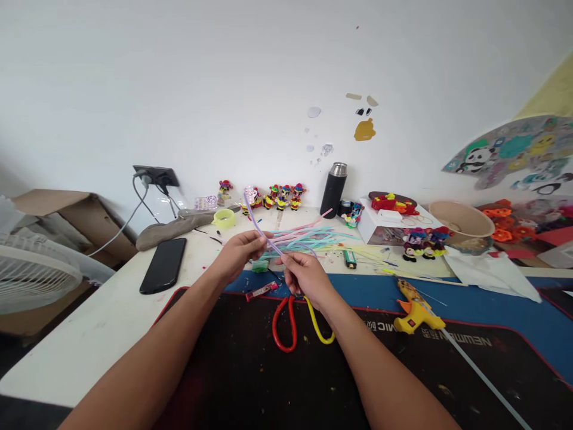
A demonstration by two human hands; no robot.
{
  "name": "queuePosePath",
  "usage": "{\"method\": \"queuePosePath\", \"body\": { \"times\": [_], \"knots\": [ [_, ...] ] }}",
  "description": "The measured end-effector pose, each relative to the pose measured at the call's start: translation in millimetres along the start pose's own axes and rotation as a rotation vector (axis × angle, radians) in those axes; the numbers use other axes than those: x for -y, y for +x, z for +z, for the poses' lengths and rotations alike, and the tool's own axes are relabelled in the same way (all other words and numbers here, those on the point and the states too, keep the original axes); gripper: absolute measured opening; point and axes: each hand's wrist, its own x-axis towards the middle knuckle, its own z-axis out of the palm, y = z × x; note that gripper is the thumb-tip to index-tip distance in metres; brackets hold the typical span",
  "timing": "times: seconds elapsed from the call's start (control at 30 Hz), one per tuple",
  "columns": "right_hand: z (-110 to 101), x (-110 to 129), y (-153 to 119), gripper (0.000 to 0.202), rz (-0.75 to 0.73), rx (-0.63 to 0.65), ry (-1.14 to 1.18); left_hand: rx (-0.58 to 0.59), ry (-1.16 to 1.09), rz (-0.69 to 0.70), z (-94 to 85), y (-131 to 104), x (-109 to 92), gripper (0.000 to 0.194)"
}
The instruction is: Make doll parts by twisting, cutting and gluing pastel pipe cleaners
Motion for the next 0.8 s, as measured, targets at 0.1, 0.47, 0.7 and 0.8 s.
{"method": "queuePosePath", "body": {
  "times": [0.1,0.47,0.7,0.8],
  "knots": [
    [-1,0,0,0.044,0.005,0.008,-0.022,0.117,0.157,-0.008,11.4,-3,6,0.041],
    [-3,3,0,0.048,0.044,-0.027,-0.045,-0.079,0.126,0.08,1.8,1,5,0.046],
    [-3,7,-1,0.046,0.017,-0.049,-0.029,-0.181,-0.068,0.081,-5.2,2,-4,0.045],
    [-3,7,-2,0.045,-0.001,-0.06,-0.036,-0.098,0.024,0.062,1.1,0,1,0.044]
  ]
}}
